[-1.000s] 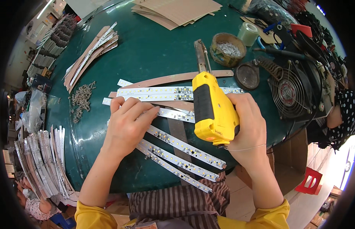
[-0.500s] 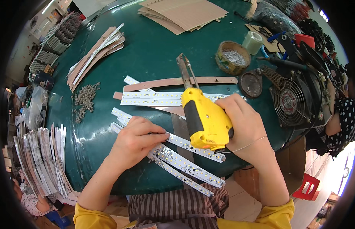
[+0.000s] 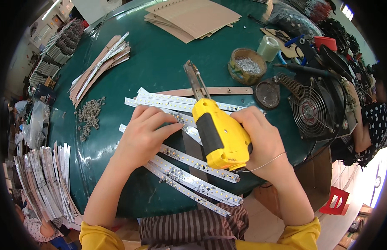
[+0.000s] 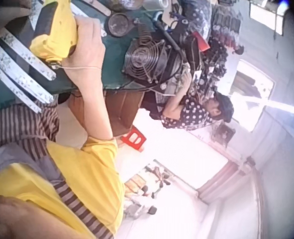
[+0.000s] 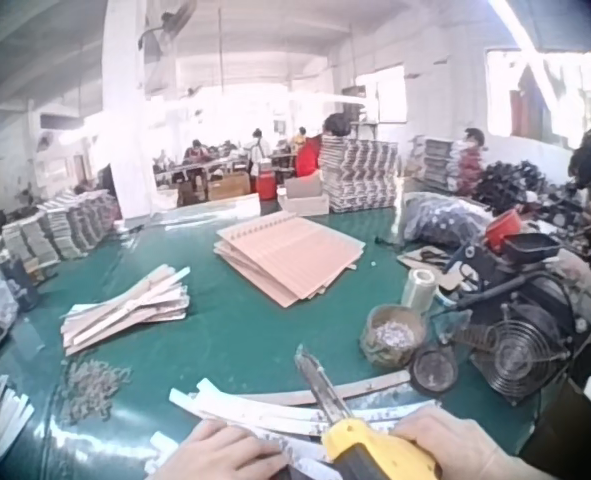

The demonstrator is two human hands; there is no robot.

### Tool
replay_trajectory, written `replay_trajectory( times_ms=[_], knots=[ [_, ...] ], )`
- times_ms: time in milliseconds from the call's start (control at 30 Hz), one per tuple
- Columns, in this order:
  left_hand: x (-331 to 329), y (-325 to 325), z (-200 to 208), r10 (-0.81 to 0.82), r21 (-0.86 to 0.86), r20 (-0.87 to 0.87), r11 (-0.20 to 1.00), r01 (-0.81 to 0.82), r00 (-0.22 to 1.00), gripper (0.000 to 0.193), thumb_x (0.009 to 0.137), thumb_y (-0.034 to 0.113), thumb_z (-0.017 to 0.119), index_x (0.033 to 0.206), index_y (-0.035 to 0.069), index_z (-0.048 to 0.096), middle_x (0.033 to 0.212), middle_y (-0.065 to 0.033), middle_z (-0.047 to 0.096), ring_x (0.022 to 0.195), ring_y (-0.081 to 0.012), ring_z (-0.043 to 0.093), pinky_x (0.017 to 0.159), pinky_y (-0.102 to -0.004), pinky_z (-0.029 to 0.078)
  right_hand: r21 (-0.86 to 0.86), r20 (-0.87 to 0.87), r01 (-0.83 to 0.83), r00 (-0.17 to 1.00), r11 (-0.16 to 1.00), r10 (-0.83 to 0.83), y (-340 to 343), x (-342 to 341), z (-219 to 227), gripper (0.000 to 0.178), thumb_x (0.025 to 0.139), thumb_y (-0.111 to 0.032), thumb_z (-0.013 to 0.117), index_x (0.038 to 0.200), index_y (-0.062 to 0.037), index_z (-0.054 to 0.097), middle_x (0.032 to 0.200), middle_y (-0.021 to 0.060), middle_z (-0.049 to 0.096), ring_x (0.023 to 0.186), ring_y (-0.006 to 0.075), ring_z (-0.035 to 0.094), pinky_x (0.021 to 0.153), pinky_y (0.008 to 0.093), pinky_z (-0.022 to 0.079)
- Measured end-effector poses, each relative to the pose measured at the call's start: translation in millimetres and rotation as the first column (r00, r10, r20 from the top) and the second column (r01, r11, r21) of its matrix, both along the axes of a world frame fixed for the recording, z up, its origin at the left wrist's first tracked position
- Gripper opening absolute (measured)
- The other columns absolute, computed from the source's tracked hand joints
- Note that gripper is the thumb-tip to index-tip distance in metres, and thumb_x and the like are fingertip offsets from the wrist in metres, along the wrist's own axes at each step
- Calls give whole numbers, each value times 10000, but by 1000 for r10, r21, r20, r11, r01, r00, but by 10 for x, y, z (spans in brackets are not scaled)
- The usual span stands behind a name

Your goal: The person solders small electronic components onto LED light strips using a handheld soldering iron, picking components from a pile by hand and attaching them to each strip.

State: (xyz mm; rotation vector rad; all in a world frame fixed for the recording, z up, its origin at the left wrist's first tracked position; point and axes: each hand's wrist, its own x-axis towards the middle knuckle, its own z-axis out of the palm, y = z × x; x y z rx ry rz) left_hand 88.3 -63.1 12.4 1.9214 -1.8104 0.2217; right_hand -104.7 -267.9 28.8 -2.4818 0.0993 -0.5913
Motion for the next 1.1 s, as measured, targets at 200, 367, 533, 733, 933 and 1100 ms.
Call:
replay_trajectory(
  times_ms=[200, 367, 533, 733, 933, 1100],
  knots=[
    [52, -88, -96, -87, 14, 358, 996, 88, 930, 249, 744, 65, 641, 984, 58, 708, 1019, -26, 679, 988, -178, 635, 900, -366, 432, -60, -38, 9, 999, 998, -12, 21, -16, -19, 520, 675, -75, 809, 1129, -63, 556, 1037, 125, 611, 918, 344, 639, 734, 380, 533],
    [52, -78, -102, -112, -94, 393, 983, 160, 913, 202, 732, 98, 679, 927, 53, 704, 1020, -38, 699, 953, -165, 669, 885, -361, 449, -41, -11, 38, 999, 998, -39, -15, -5, -57, 541, 662, -40, 803, 1139, -72, 551, 1060, 116, 601, 936, 354, 636, 736, 388, 534],
    [-99, 7, 0, -219, -20, 236, 973, 230, 947, 197, 722, 114, 696, 910, 58, 707, 921, -34, 708, 831, -156, 675, 795, -338, 470, 15, -44, 18, 999, 1000, -18, -10, -22, -87, 537, 664, -27, 796, 1140, -77, 551, 1056, 118, 602, 958, 358, 630, 747, 390, 533],
    [-122, -38, 7, -263, -39, -28, 964, 262, 964, 210, 688, 123, 798, 880, 102, 715, 828, 20, 685, 702, -136, 614, 788, -344, 437, 57, 137, 151, 978, 987, -158, -47, -53, -165, 537, 637, -61, 834, 1104, -43, 569, 1000, 142, 596, 900, 350, 608, 783, 350, 509],
    [97, -334, 47, 39, -199, -130, 978, -65, 991, 196, 724, 73, 793, 907, 112, 735, 869, 15, 710, 791, -189, 649, 815, -347, 422, 230, 208, 330, 902, 916, -377, -29, -280, 17, 406, 792, 72, 731, 1141, -39, 555, 920, 5, 627, 722, 40, 525, 698, 186, 432],
    [567, -491, 37, -121, 279, -160, 946, 163, 980, 384, 775, -36, 637, 1145, 48, 693, 1232, -106, 657, 1135, -250, 590, 1050, -401, 374, 241, 152, 420, 874, 875, -461, 93, -584, -71, 404, 784, 9, 785, 1119, -17, 562, 969, 49, 604, 862, 132, 603, 799, 251, 475]
  ],
)
